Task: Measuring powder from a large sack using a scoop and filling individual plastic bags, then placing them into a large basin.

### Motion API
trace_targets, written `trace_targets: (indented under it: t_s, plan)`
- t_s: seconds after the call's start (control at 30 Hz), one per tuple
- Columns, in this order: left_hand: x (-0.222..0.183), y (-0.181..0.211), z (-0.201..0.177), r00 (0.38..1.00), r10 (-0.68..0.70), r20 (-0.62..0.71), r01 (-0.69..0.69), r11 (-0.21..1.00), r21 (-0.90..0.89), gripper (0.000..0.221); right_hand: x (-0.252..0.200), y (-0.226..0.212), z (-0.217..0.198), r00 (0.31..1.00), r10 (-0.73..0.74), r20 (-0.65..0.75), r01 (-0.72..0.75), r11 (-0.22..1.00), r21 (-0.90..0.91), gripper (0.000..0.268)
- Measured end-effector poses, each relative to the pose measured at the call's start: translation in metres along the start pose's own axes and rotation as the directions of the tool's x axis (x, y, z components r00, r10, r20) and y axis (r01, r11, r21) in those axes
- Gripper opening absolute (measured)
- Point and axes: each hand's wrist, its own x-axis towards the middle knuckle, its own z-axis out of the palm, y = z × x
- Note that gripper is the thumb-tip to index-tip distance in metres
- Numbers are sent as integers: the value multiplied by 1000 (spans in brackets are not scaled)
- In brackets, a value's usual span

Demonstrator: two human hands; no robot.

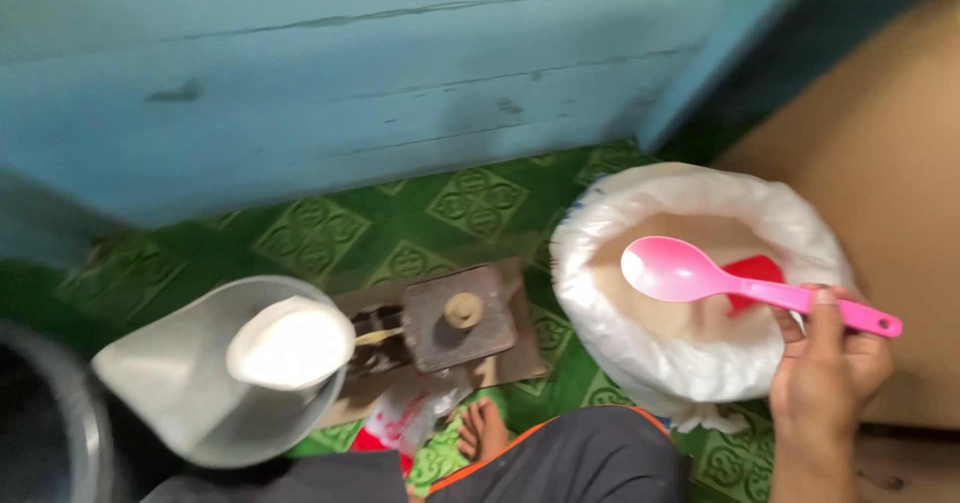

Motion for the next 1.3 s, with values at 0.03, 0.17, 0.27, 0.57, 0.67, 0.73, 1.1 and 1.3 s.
trace_targets:
  t_s: [0.03, 0.17, 0.27, 0.57, 0.67, 0.73, 1.1, 1.3]
  plan:
    - [-2, 8, 31, 953, -195, 233, 220, 972, -85, 30, 1, 5, -7, 992, -130, 0, 129, 985, -119, 4]
    - [-9, 13, 60, 837, -326, 440, 436, 882, -176, 34, -5, 21, -29, 775, -503, 382, 628, 554, -546, 11]
    - [-5, 19, 57, 798, -397, 454, 502, 854, -136, 36, -19, 0, 4, 591, -441, 676, 791, 481, -378, 17]
    - [-9, 30, 48, 831, -378, 409, 455, 884, -108, 35, 13, 35, 17, 894, 86, 440, 306, 601, -739, 21]
    - [-10, 36, 40, 816, -399, 418, 482, 869, -111, 36, 33, 78, 10, 902, -114, 417, 397, 601, -694, 17]
    - [-6, 29, 51, 783, -421, 458, 553, 808, -203, 38, 33, 67, 20, 919, -66, 389, 349, 601, -720, 16]
    - [37, -47, -166, 897, 285, -337, -287, 957, 47, 38, -66, -34, 83, 717, -424, 553, 696, 400, -596, 90]
    - [47, 10, -392, 171, 828, -534, -608, 515, 604, 35, -117, -50, 143, 563, -287, 775, 803, 413, -431, 62]
